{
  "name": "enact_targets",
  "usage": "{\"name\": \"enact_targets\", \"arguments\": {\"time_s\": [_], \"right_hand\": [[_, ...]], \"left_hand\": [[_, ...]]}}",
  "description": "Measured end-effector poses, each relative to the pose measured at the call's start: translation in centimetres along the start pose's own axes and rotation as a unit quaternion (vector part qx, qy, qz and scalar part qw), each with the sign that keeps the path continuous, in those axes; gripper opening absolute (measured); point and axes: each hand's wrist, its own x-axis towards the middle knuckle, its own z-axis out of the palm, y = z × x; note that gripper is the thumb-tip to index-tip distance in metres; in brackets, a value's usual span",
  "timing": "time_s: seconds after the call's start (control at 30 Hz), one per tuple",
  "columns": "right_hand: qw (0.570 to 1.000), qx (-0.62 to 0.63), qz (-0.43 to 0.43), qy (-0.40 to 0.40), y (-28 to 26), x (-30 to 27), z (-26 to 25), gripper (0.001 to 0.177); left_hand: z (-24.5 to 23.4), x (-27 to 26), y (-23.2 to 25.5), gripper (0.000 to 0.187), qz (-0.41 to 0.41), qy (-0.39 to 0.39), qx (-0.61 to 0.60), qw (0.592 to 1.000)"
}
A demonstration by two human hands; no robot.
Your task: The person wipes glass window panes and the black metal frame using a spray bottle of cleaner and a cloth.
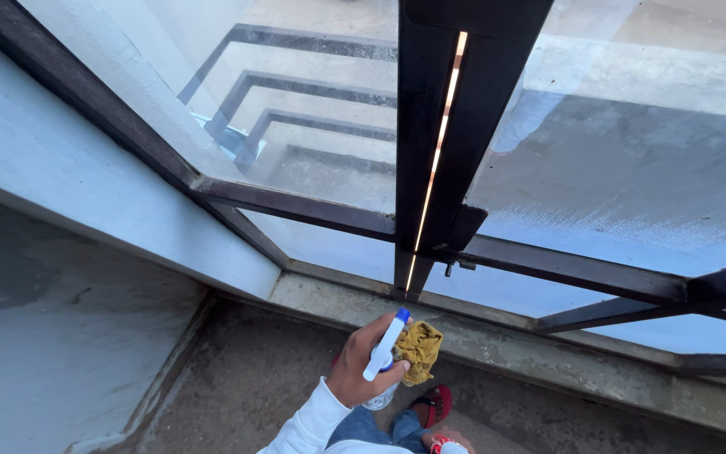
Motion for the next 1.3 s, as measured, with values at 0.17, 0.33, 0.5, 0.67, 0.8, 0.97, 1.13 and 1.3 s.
{"name": "enact_targets", "arguments": {"time_s": [0.17,0.33,0.5,0.67,0.8,0.97,1.13,1.3], "right_hand": [[0.996,0.084,-0.039,0.001,0.2,0.0,-0.7,0.063],[0.780,0.558,-0.263,-0.106,-3.4,-4.4,-3.8,0.066],[0.505,0.691,-0.484,-0.181,-7.5,-15.4,-12.2,0.069],[0.600,0.578,-0.546,0.091,-11.0,-18.4,-19.9,0.045],[0.454,0.377,-0.580,0.561,-11.8,-25.8,-27.7,0.026],[0.243,0.145,-0.537,0.795,-15.3,-38.1,-39.9,0.032],[0.169,-0.013,-0.452,0.876,-18.8,-37.9,-42.8,0.027],[0.346,-0.085,-0.472,0.807,-18.7,-33.3,-35.5,0.035]], "left_hand": [[0.0,-0.1,-0.2,0.059,0.010,0.001,0.007,1.000],[-0.7,0.1,-1.0,0.062,0.015,0.030,0.008,0.999],[-1.4,0.9,-0.8,0.063,0.053,0.074,0.051,0.994],[-3.0,2.9,1.1,0.059,0.086,0.116,0.033,0.989],[-5.1,3.4,2.6,0.061,0.158,0.158,0.043,0.974],[-6.6,3.5,1.9,0.056,0.109,0.112,0.021,0.988],[-7.1,3.3,0.2,0.059,0.103,0.058,-0.047,0.992],[-7.4,3.2,-1.0,0.062,0.041,0.022,-0.057,0.997]]}}
